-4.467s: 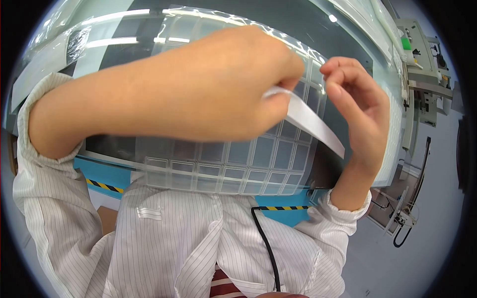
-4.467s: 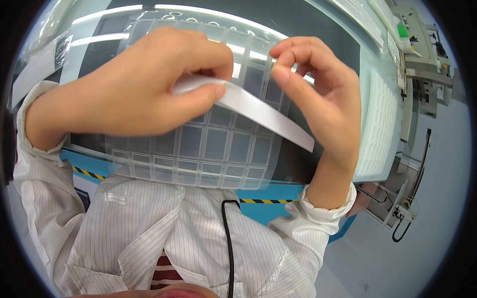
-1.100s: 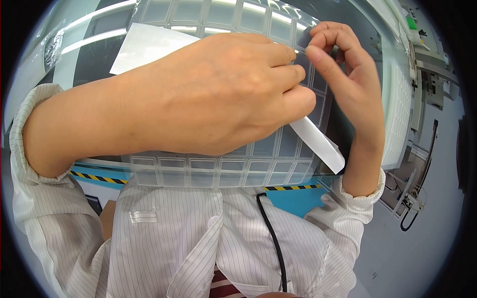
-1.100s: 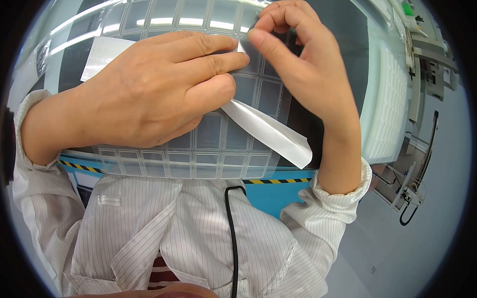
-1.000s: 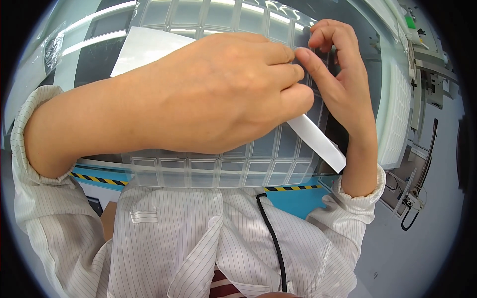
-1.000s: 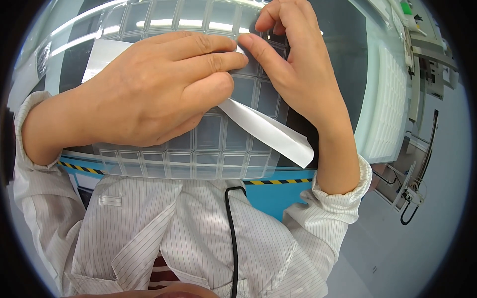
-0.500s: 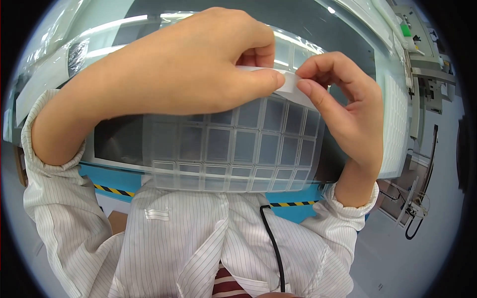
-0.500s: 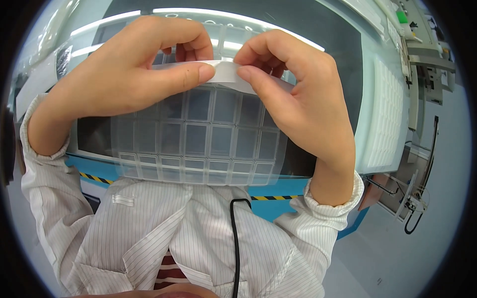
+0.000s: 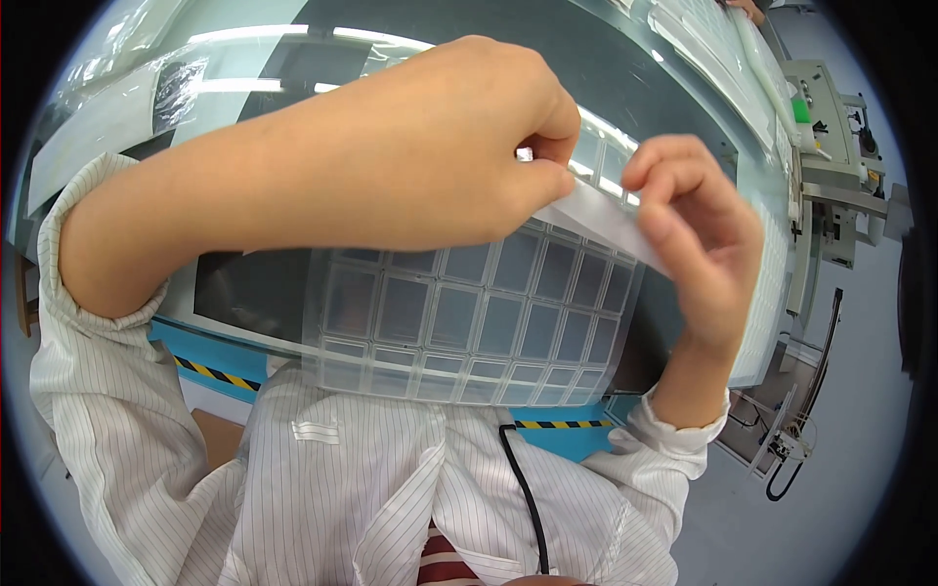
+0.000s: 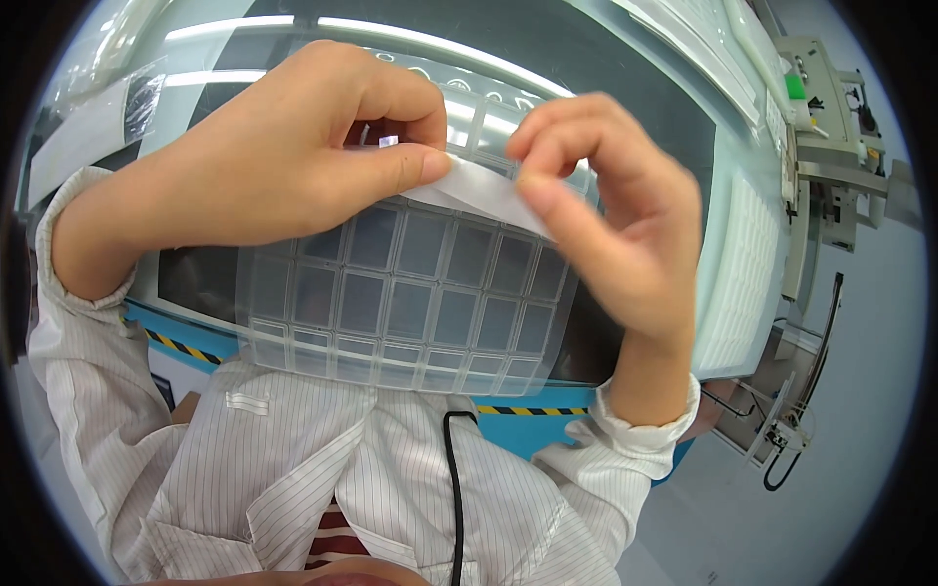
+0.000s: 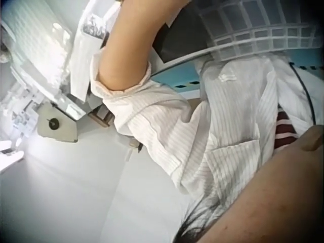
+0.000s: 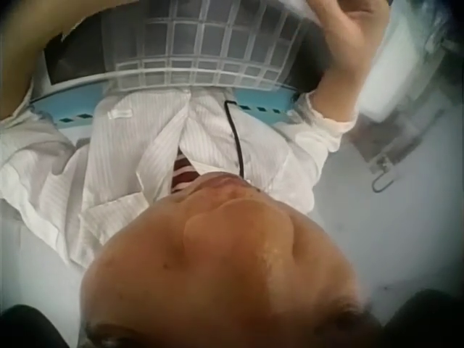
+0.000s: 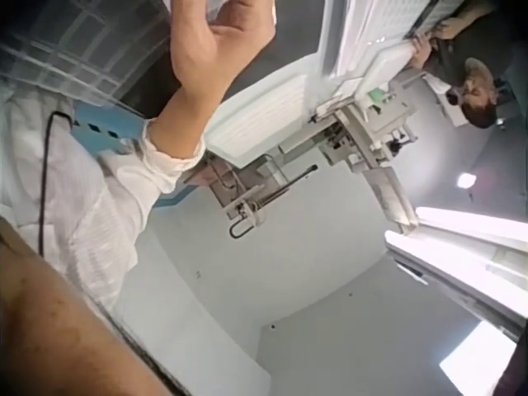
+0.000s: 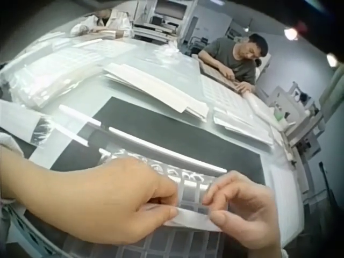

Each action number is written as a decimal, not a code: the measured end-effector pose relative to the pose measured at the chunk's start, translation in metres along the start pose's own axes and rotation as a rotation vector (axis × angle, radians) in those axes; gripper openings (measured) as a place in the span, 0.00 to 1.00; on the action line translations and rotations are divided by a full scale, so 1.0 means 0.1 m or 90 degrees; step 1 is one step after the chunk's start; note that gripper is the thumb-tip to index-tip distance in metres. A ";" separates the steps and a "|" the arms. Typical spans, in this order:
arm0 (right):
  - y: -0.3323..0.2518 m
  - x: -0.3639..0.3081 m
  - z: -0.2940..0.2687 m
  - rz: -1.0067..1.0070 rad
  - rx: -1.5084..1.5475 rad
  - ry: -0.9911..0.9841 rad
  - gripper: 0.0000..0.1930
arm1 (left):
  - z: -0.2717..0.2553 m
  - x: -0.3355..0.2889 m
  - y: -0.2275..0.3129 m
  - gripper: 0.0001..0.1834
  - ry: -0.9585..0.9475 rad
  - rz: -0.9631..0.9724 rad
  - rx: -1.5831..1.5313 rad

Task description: The recorder is peeling adhesive backing and applying protective tape to a tray containing small electronic components.

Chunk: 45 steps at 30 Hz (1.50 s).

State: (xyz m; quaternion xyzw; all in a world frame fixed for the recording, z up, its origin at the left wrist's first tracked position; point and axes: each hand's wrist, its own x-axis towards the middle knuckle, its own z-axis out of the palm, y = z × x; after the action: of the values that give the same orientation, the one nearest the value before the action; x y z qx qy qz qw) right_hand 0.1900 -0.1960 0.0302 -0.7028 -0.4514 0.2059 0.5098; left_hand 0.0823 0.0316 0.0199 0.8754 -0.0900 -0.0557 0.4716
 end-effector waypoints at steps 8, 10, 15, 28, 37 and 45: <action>0.38 0.39 -0.26 0.205 -0.134 -0.011 0.06 | 0.20 0.04 -0.12 0.06 0.070 0.218 0.227; 0.41 0.39 -0.27 0.198 -0.134 -0.020 0.06 | 0.23 0.07 -0.18 0.09 0.079 0.291 0.306; 0.43 0.39 -0.28 0.193 -0.127 -0.055 0.07 | 0.23 0.10 -0.24 0.12 0.035 0.277 0.274; 0.48 0.41 -0.26 0.152 -0.158 -0.050 0.08 | 0.21 0.11 -0.23 0.12 0.023 0.276 0.294; 0.44 0.40 -0.22 0.155 -0.253 -0.044 0.08 | 0.19 0.13 -0.22 0.11 0.003 0.283 0.299; 0.55 0.34 -0.20 0.084 -0.198 -0.027 0.09 | 0.33 0.32 -0.23 0.07 0.098 0.349 0.383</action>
State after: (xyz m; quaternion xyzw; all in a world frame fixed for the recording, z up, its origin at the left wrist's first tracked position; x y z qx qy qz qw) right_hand 0.2457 -0.1821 -0.0057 -0.7967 -0.4413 0.1816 0.3708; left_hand 0.1097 0.0103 -0.0180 0.9193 -0.2966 0.1668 0.1977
